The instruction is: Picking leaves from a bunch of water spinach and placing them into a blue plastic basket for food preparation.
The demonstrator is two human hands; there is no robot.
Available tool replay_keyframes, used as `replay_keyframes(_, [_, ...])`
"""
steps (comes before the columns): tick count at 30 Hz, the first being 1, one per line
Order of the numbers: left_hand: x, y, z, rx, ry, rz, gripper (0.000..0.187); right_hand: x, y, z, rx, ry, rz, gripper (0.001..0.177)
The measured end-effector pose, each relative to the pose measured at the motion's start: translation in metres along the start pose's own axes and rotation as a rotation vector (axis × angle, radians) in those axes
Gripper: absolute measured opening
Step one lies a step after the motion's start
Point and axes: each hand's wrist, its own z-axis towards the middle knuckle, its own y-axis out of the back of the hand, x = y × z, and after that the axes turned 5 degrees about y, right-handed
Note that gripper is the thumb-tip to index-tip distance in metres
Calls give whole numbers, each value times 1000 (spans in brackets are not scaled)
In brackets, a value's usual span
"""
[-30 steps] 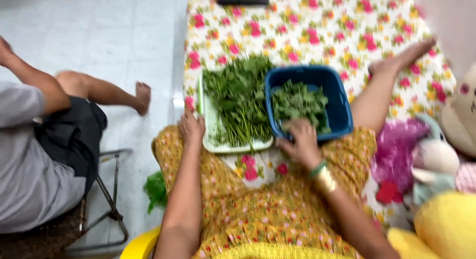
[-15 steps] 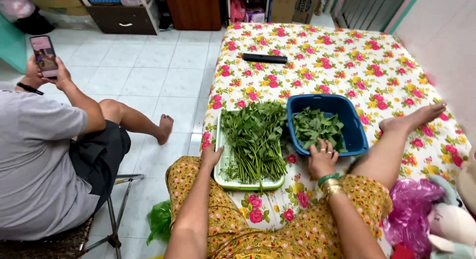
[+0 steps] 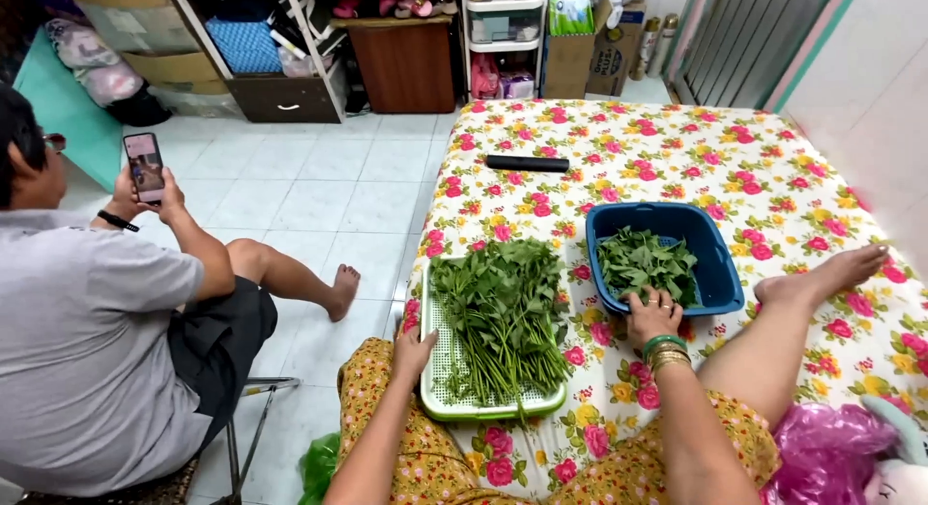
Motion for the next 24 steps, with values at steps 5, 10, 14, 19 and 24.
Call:
replay_keyframes(5, [-6, -2, 3, -41, 22, -126, 63, -8, -3, 5, 9, 47, 11, 52])
replay_keyframes(10, [-53, 15, 4, -21, -13, -170, 72, -24, 73, -41, -66, 131, -70, 96])
replay_keyframes(14, [-92, 27, 21, -84, -135, -93, 49, -74, 117, -101, -401, 125, 91, 88])
replay_keyframes(19, [-152, 52, 7, -60, -123, -158, 33, -109, 92, -239, -713, -44, 277, 71])
replay_keyframes(24, [-196, 94, -29, 15, -54, -275, 20, -76, 108, -327, -375, -751, 1607, 35])
